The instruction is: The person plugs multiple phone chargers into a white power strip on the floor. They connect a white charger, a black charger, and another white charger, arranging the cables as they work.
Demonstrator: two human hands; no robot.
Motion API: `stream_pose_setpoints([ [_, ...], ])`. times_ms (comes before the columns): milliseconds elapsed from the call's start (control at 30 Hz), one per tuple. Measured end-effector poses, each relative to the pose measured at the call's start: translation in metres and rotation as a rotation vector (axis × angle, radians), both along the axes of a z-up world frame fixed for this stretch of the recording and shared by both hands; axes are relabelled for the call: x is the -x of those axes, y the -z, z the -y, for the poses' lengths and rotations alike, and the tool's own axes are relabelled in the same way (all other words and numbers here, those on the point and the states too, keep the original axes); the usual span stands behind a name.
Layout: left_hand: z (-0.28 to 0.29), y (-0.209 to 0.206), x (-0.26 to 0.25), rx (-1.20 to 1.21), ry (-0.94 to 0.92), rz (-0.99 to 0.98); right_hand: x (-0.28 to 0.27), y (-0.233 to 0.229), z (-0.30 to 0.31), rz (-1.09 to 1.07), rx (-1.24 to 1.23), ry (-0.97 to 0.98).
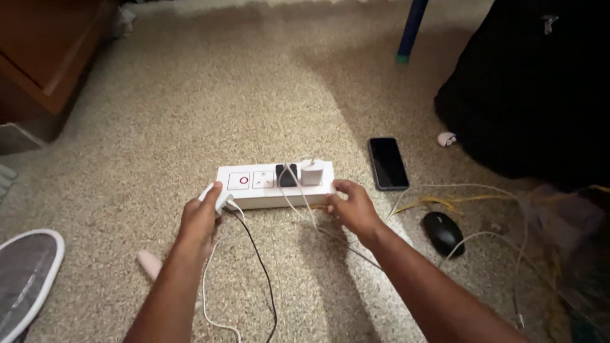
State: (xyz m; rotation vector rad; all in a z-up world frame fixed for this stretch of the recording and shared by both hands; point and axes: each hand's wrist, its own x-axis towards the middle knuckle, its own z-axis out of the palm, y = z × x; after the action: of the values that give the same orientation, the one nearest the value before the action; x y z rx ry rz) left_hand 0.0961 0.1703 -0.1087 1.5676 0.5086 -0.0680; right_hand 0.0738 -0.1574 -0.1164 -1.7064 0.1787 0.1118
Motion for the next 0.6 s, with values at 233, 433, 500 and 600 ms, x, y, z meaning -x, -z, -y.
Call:
stream_pose_setpoints([
  [233, 0.003, -0.003, 0.038, 0.044, 0.033, -0.007, 0.015, 0.008, 0.019, -0.016, -0.007, 0.030],
  [433, 0.012, -0.025, 0.060, -0.093, -0.087, -0.177, 0.031, -0.015, 0.027, 0.174, 0.212, 0.063],
  [500, 0.017, -0.046, 0.072, -0.291, -0.089, -0.084, 0.043, -0.037, 0.016, 0.353, 0.376, 0.163],
  [600, 0.034, -0.086, 0.091, -0.222, -0.057, -0.115, 0.068, -0.083, -0.014, 0.535, 0.444, 0.249],
])
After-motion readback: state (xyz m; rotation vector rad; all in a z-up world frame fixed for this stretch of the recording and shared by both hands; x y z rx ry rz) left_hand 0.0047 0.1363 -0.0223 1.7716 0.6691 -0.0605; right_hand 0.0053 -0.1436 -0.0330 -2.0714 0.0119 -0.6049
